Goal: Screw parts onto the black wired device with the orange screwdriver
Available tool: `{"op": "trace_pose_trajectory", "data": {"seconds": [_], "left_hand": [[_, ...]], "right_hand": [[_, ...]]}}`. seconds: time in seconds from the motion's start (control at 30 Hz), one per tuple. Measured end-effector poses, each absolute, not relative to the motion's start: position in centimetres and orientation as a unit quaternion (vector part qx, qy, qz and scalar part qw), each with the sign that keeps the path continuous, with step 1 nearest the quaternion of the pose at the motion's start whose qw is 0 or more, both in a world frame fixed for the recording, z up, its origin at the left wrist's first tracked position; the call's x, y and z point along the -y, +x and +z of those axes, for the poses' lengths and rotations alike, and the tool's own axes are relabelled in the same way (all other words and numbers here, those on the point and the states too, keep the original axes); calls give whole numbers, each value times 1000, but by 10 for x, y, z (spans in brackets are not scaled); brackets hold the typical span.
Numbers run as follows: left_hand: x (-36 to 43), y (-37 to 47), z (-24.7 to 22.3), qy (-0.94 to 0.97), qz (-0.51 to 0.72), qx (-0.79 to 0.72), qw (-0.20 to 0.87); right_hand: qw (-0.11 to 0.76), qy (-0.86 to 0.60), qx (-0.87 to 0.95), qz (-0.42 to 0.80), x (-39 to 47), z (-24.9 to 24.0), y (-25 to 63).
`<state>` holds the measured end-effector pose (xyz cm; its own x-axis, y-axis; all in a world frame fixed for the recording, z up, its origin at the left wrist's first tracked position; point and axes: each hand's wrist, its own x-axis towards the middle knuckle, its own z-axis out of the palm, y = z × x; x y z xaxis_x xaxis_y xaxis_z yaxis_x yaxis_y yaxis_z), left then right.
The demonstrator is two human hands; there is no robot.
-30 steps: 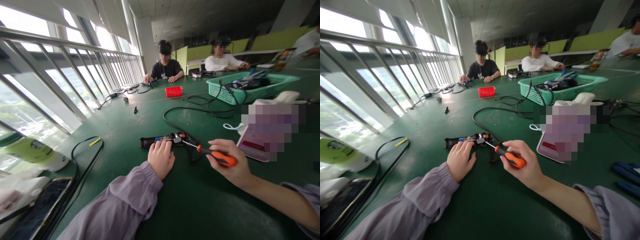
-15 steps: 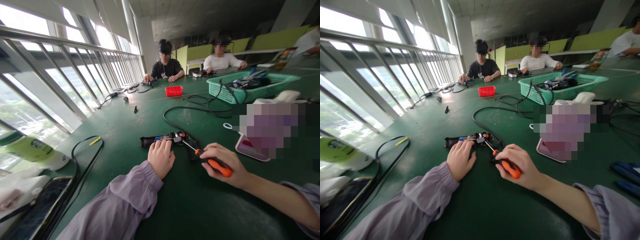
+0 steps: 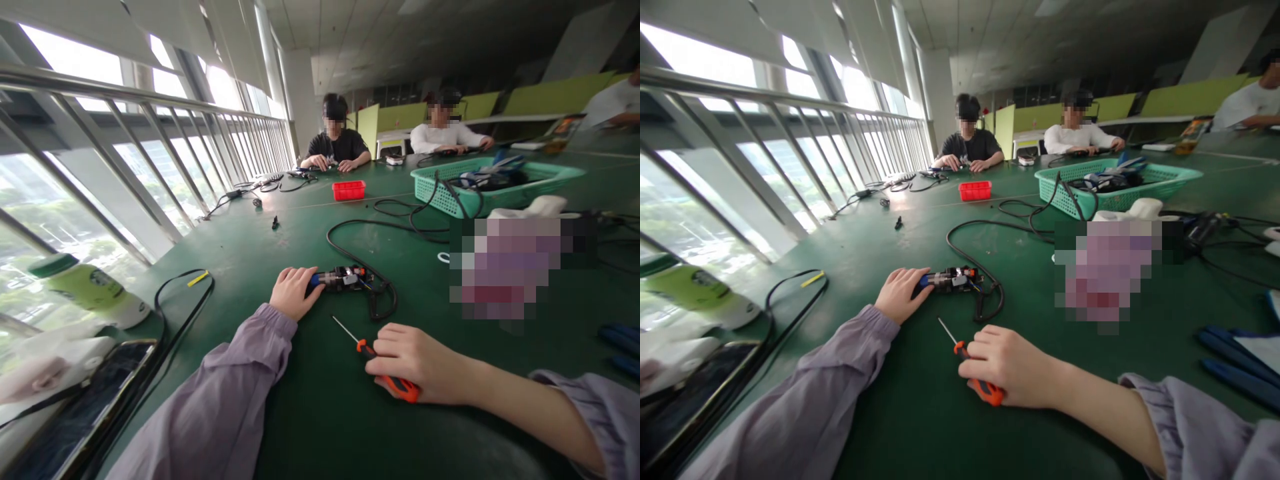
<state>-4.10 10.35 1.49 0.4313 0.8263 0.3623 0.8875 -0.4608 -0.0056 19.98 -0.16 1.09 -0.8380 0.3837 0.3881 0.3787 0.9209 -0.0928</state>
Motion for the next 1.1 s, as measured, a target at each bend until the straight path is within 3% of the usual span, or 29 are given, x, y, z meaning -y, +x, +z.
{"op": "trace_pose_trajectory", "data": {"seconds": [0.2,0.43,0.87,1.1], "left_hand": [[-71,-34,36,-805,-67,585,75],[-48,-77,55,-724,-10,676,-133],[-58,-184,32,-514,-34,838,180],[-56,-197,31,-559,-16,771,303]], "right_hand": [[192,-212,958,19,0,10,202],[188,-211,959,30,-1,9,202],[198,-214,954,63,-2,8,202],[202,-213,954,64,0,8,203]]}}
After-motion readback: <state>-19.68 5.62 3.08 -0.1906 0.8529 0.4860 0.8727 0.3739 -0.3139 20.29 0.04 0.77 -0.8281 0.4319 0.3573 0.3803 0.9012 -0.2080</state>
